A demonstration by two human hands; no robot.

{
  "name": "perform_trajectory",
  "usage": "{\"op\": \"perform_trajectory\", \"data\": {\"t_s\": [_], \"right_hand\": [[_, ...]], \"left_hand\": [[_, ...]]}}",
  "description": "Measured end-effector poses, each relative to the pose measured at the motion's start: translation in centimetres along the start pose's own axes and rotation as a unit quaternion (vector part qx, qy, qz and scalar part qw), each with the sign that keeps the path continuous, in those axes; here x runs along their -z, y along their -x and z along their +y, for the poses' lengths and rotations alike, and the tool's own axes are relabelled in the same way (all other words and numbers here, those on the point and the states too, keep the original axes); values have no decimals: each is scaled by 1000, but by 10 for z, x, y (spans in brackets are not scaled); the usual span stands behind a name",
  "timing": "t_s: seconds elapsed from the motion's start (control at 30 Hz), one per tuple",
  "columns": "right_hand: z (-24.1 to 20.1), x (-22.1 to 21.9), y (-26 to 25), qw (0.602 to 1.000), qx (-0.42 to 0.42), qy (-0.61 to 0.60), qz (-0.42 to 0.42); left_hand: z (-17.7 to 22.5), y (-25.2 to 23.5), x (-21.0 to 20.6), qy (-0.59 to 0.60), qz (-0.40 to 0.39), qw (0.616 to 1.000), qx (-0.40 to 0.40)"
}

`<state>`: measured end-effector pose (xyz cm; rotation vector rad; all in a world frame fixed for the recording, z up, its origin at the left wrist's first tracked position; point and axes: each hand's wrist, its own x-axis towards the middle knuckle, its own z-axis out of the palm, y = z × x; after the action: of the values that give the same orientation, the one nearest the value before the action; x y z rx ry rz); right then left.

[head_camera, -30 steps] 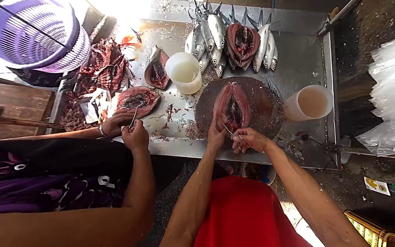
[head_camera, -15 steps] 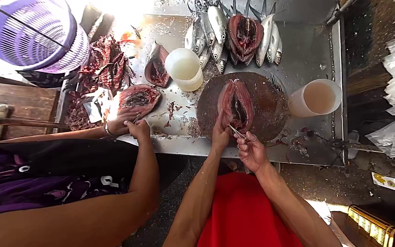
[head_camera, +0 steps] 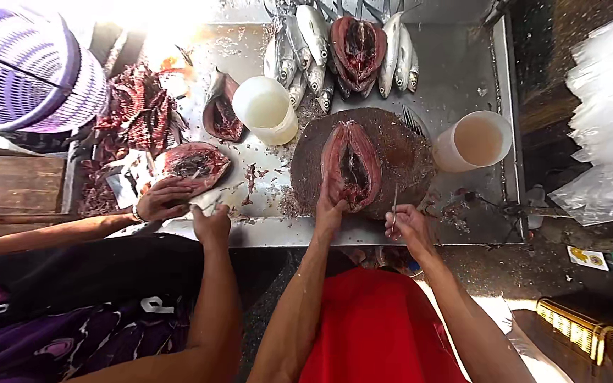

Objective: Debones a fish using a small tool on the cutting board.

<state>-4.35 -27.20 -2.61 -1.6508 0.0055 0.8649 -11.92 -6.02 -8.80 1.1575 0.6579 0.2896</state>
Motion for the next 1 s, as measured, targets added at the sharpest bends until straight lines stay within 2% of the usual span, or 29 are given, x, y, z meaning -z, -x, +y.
{"op": "perform_trajectory", "data": {"t_s": [0.1,0.17,0.23,0.3,0.43,0.53,0.6,0.7,0.77,0.83,0.87,0.93,0.97,1.0], "right_hand": [[-16,-12,7,981,14,33,-189],[-22,-20,-5,959,20,56,-278],[-23,-26,-22,941,19,80,-327],[-24,-32,-34,935,14,104,-340],[-32,-37,-40,936,6,127,-330],[-32,-38,-28,945,10,88,-314],[-26,-38,-16,953,20,4,-303],[-23,-42,7,939,53,-190,-282],[-27,-45,19,953,118,-191,-202],[-16,-40,17,974,208,-46,-78],[-4,-36,12,977,210,-8,-23],[10,-27,1,995,74,-63,39],[11,-23,-1,997,26,-67,32],[9,-19,1,999,24,-38,-2]], "left_hand": [[-1,1,4,-24,-13,1000,-4],[2,0,2,-33,-20,999,-10],[4,-1,1,-45,-21,999,-16],[6,0,2,-60,-26,998,-23],[5,-2,3,-55,-27,998,-25],[3,-3,3,-42,-18,999,-12],[3,-3,2,-38,-14,999,-8],[1,-5,1,-30,1,1000,0],[-1,-3,3,-30,-4,1000,0],[2,-3,3,-24,-11,1000,2],[6,-2,3,-17,-9,1000,10],[18,-5,3,-12,18,999,27],[25,-9,4,-13,39,999,32],[31,-13,4,-8,61,997,39]]}}
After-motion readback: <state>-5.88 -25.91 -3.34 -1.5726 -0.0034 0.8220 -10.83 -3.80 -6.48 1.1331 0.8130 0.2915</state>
